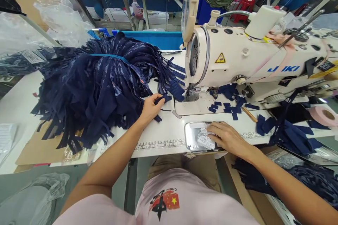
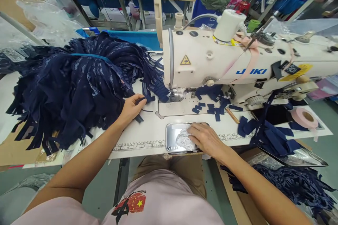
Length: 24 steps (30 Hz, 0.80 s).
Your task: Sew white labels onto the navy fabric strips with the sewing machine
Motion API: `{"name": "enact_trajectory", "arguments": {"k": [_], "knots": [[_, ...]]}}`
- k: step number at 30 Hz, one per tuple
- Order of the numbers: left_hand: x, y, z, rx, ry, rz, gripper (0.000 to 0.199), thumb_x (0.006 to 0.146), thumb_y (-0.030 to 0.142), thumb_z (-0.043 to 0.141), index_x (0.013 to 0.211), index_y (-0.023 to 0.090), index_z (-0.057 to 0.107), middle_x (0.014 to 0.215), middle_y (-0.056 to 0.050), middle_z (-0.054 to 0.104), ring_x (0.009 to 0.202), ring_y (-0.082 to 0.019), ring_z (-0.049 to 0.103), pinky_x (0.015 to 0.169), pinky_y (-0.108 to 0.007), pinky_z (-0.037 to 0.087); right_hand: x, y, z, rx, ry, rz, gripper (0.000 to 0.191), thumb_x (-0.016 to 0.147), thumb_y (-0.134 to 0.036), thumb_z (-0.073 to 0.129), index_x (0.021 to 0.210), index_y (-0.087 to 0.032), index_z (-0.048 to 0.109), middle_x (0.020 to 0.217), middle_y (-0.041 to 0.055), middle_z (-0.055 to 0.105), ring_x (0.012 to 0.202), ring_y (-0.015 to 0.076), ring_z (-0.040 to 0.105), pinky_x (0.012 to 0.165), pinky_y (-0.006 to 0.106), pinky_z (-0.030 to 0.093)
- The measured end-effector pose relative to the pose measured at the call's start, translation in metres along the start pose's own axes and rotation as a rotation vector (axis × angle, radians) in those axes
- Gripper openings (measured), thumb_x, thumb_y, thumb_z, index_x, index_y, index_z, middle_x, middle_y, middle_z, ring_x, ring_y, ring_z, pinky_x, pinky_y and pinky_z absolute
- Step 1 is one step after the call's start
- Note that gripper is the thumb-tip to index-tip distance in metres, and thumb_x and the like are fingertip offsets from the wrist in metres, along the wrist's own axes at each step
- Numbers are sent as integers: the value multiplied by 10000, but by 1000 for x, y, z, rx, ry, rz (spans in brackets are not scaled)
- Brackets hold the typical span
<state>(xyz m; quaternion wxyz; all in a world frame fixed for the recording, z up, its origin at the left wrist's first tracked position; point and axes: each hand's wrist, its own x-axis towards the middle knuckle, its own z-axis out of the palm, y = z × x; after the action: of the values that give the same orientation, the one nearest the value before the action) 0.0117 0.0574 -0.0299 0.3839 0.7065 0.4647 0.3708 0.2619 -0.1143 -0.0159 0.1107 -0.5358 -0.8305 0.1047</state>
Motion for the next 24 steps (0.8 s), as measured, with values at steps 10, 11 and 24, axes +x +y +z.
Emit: {"name": "enact_trajectory", "arguments": {"k": [10, 11, 24], "knots": [[0, 1, -1, 14, 2, 1, 163, 705, 291, 495, 702, 145, 567, 642, 16, 552, 618, -118, 490, 607, -219, 377, -7, 6, -4, 189, 122, 237, 165, 873, -266, 390, 807, -205, 528, 754, 36, 571, 687, 167, 532, 609, 299, 429], [0, 0, -1, 11, 3, 4, 159, 702, 290, 495, 700, 147, 565, 646, 15, 554, 622, -120, 492, 612, -220, 379, -7, 5, -5, 185, 110, 233, 163, 874, -268, 395, 812, -203, 532, 759, 37, 574, 690, 168, 535, 617, 302, 432], [-1, 2, -3, 7, -5, -1, 172, 695, 302, 476, 714, 151, 556, 640, 21, 543, 606, -119, 484, 597, -220, 377, 11, -18, -2, 6, 30, 77, 361, 908, -345, 325, 1093, -149, 564, 867, 91, 568, 780, 195, 543, 690, 352, 450]]}}
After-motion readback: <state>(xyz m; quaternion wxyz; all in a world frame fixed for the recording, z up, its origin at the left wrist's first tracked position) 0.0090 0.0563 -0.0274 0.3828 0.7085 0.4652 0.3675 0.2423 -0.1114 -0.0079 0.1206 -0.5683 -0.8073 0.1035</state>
